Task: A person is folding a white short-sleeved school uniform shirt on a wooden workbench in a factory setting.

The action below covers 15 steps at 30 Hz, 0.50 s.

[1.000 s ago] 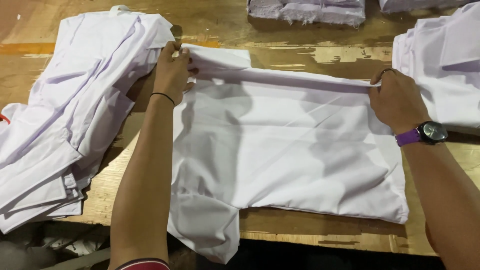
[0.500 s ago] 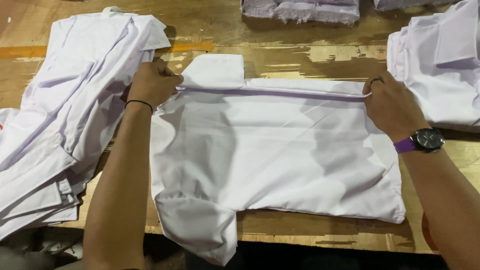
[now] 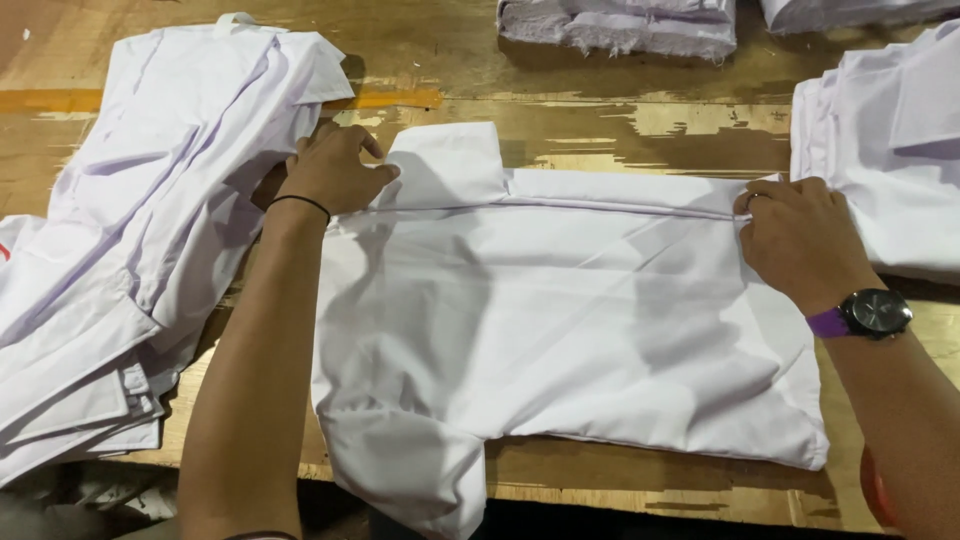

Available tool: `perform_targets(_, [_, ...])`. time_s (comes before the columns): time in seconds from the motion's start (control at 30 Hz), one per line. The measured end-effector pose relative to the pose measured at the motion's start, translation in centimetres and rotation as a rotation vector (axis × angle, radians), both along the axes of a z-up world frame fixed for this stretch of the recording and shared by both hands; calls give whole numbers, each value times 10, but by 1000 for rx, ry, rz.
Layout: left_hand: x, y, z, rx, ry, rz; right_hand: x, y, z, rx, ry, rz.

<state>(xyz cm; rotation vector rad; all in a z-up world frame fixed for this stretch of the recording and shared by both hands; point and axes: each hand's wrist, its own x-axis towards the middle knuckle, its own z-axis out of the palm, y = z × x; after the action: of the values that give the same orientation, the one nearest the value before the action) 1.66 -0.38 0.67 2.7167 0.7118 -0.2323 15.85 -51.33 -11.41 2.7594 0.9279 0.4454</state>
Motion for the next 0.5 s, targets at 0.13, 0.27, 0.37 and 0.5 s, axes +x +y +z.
perform_targets(0.13, [7,-3,12,-105,35,54,-16,15,23,-192,-178,-100])
perform_targets(0.27, [13,16,-9,-155,66,9,-17,37,44,-203,288,-254])
perform_targets(0.37, [15,23,-14,-150,30,-36,-24,41,54,-231,374,-306])
perform_targets(0.5, [26,17,-9,-135,77,33,-31,44,54,-297,330,-344])
